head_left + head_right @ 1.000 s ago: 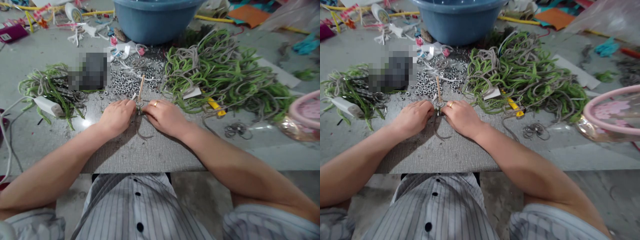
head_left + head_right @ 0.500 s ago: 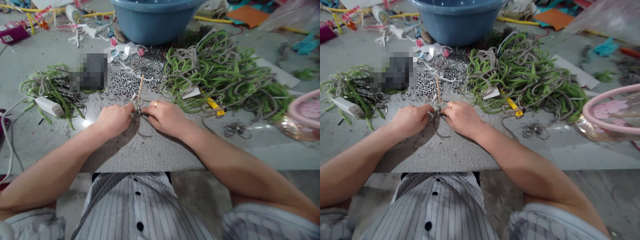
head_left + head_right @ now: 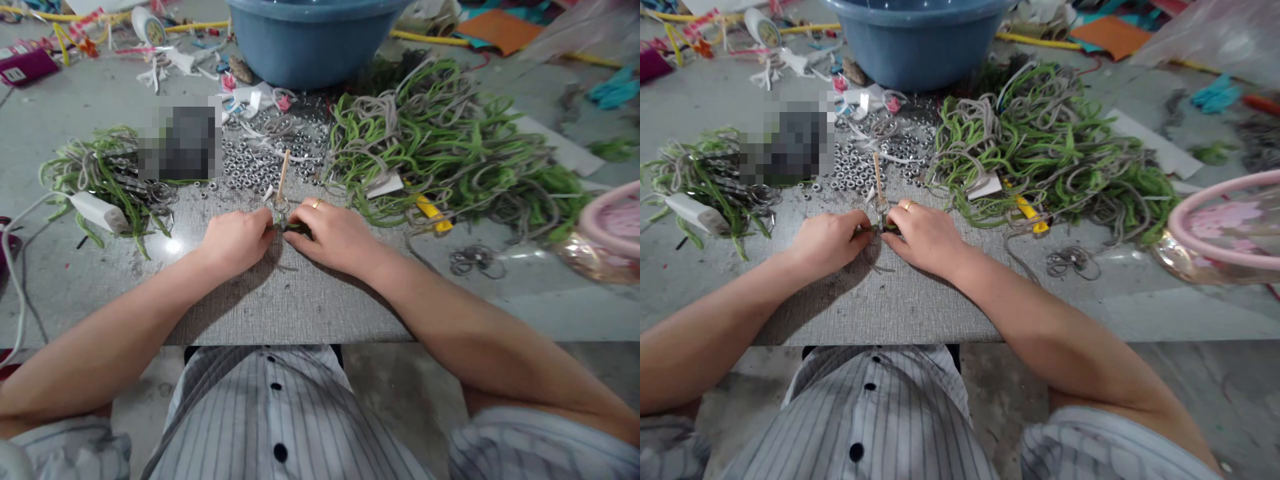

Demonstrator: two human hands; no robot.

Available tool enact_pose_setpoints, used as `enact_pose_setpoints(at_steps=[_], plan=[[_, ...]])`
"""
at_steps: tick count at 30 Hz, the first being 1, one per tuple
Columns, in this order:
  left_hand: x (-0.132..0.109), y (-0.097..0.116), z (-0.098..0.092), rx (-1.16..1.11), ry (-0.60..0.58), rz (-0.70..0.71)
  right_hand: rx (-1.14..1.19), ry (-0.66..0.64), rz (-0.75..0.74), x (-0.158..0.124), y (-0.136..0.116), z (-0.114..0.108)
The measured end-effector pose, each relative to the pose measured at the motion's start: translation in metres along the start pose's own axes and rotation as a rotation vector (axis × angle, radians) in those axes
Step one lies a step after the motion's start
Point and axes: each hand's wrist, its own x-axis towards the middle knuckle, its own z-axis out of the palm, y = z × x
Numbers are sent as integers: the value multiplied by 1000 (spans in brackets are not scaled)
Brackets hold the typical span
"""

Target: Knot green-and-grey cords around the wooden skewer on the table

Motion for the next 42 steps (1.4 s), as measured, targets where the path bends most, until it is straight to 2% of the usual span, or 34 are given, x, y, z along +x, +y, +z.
enact_pose_setpoints(at_steps=[6, 16, 23, 27, 32, 36, 42], plan=[[1, -1, -2, 43, -11, 44, -31, -97, 11, 2, 1, -3], [0, -10, -6, 85, -70, 244, -161, -276, 0, 1, -5, -16], [0, -9, -12, 100, -130, 339, -136, -423, 2, 3, -8, -24], [-1, -9, -12, 99, -133, 331, -90, -409, 20, 3, -9, -24], [-4, -7, -10, 128, -62, 207, -93, -297, 130, 1, -9, -17], [-6, -5, -10, 171, -49, 139, -101, -234, 145, 2, -7, -11], [-6, -7, -10, 187, -62, 180, -40, -234, 139, 1, -6, -13]])
